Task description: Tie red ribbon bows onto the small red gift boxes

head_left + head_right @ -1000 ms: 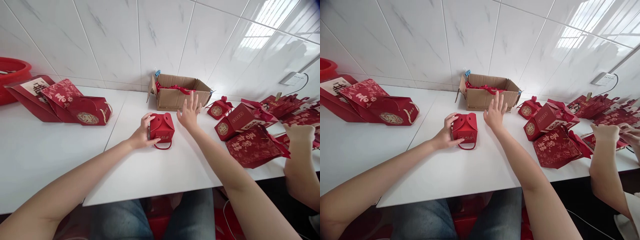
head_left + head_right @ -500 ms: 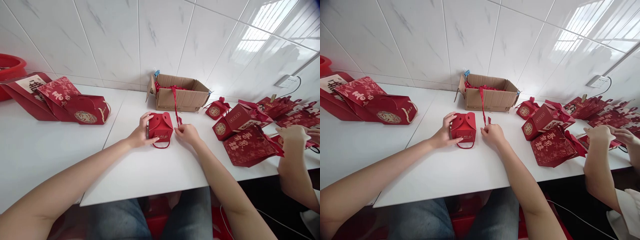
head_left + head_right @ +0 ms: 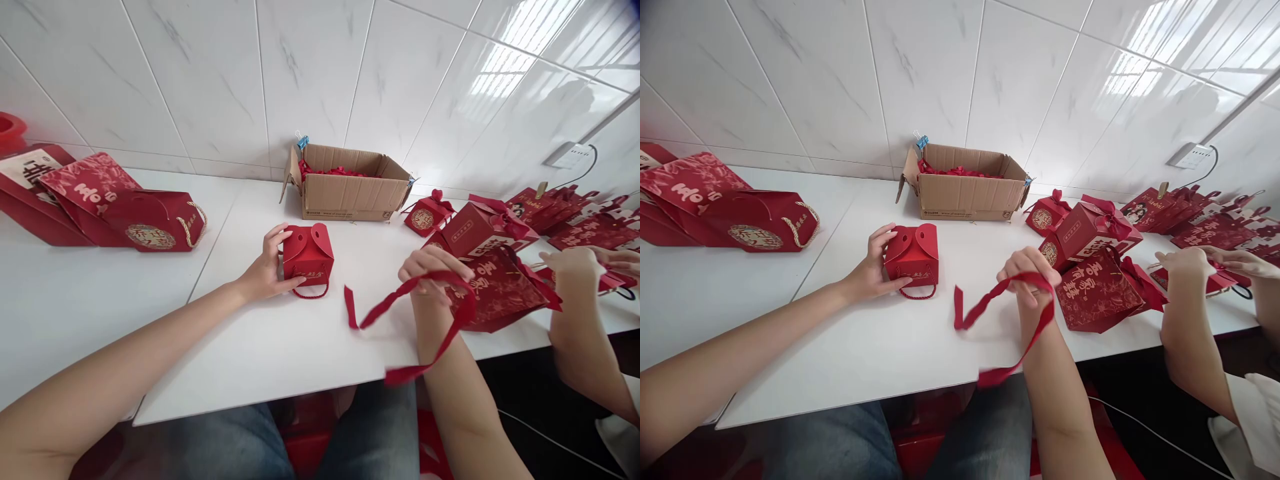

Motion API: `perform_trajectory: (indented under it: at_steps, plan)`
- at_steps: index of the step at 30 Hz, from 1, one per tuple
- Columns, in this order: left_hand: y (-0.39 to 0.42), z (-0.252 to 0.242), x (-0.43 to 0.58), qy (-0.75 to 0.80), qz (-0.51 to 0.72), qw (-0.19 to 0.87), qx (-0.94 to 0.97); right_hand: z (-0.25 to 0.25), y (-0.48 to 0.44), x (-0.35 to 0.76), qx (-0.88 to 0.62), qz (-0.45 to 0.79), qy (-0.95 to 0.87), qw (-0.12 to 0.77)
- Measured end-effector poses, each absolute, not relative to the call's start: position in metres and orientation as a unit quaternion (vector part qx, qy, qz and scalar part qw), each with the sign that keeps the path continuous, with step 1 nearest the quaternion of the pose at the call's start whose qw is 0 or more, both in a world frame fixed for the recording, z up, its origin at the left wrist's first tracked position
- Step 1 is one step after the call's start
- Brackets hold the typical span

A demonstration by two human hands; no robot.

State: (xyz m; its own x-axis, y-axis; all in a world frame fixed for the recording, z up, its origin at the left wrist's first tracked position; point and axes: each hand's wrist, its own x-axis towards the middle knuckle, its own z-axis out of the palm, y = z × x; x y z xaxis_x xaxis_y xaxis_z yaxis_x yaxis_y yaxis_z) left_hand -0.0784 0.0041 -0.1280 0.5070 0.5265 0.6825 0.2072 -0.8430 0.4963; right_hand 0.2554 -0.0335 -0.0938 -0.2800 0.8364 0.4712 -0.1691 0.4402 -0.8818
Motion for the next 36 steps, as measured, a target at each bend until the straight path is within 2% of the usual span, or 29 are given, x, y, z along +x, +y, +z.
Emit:
perform_trajectory:
  at_steps: [2, 8, 11, 13, 18, 20, 26, 28, 31, 33, 36]
  plan:
    - [0.004, -0.129, -0.079, 0.214, 0.448, 0.181, 0.849, -0.092, -0.029, 0.254, -0.431, 0.4, -0.611, 0.53]
    - [0.005, -0.129, -0.079, 0.213, 0.447, 0.174, 0.851, -0.107, -0.012, 0.237, -0.688, 0.271, -0.56, 0.373]
    - [0.006, -0.129, -0.079, 0.21, 0.446, 0.166, 0.854, -0.11, -0.013, 0.236, -0.731, 0.227, -0.559, 0.318]
    - [0.006, -0.128, -0.079, 0.213, 0.443, 0.164, 0.855, -0.109, -0.015, 0.233, -0.743, 0.18, -0.565, 0.311]
    - [0.001, -0.126, -0.079, 0.21, 0.427, 0.18, 0.861, -0.109, -0.019, 0.201, -0.646, 0.125, -0.687, 0.308]
    - [-0.001, -0.125, -0.079, 0.204, 0.419, 0.177, 0.867, -0.112, -0.019, 0.186, -0.616, 0.149, -0.714, 0.299]
    - [-0.005, -0.123, -0.081, 0.165, 0.393, 0.187, 0.885, -0.103, -0.02, 0.181, -0.587, 0.231, -0.674, 0.386]
    - [-0.007, -0.123, -0.082, 0.153, 0.389, 0.207, 0.884, -0.092, -0.026, 0.188, -0.555, 0.296, -0.649, 0.428]
    - [-0.011, -0.123, -0.082, 0.153, 0.393, 0.235, 0.876, -0.075, -0.038, 0.196, -0.43, 0.48, -0.569, 0.51]
    - [-0.015, -0.122, -0.081, 0.145, 0.398, 0.252, 0.87, -0.066, -0.046, 0.199, -0.357, 0.561, -0.54, 0.516]
    - [-0.021, -0.119, -0.079, 0.129, 0.392, 0.284, 0.865, -0.06, -0.052, 0.202, -0.321, 0.602, -0.541, 0.492]
